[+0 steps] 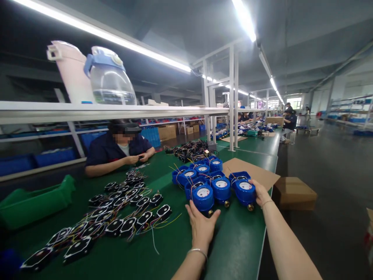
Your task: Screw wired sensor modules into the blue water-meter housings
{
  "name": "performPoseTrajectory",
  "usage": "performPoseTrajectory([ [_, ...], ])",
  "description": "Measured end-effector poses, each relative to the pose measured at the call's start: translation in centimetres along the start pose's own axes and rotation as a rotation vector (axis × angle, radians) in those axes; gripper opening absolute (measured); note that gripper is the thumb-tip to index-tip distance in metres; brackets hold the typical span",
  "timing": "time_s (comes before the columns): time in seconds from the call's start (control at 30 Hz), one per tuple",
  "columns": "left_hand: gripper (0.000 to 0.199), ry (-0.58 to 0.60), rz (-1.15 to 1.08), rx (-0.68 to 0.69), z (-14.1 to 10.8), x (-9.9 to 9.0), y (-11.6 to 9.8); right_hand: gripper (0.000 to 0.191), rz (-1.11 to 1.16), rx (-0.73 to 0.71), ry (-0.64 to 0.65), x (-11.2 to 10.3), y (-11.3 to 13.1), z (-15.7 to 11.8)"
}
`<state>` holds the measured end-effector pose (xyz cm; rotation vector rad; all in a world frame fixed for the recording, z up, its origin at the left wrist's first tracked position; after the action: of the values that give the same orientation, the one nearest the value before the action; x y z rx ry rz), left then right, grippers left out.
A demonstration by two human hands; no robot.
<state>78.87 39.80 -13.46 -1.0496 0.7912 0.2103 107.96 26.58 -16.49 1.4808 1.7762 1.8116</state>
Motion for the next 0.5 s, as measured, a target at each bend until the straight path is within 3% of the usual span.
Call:
performPoseTrajectory([
  [0.13,0.084,0.023,0.046,0.001,1.0,1.3,0.2,0.028,-0.026,0.046,0.074,2.0,0.3,3.7],
  [0.3,0.077,0.029,0.124,-0.02,1.3,2.2,0.5,0.029,-0.065,0.071,0.166,4.7,0.1,5.7],
  [0.4,0.081,0.02,0.152,-0.041,1.5,2.3,0.4,0.029,-0.114,0.038,0.132,5.4,0.4,6.6],
  [0.5,0.084,0.023,0.155,-0.042,1.6,2.3,0.2,0.03,-0.158,-0.083,0.065,5.8,1.4,7.1],
])
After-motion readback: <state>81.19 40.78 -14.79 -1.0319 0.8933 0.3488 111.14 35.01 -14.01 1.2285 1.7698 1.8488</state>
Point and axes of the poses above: each hand's wrist, its own z-axis towards the middle knuckle, its own x-axis out of the palm, y = z × x, the point moved 8 cm from there along z, towards the middle knuckle, and after that the axes turned 9 degrees about y, right-handed, at the moved point
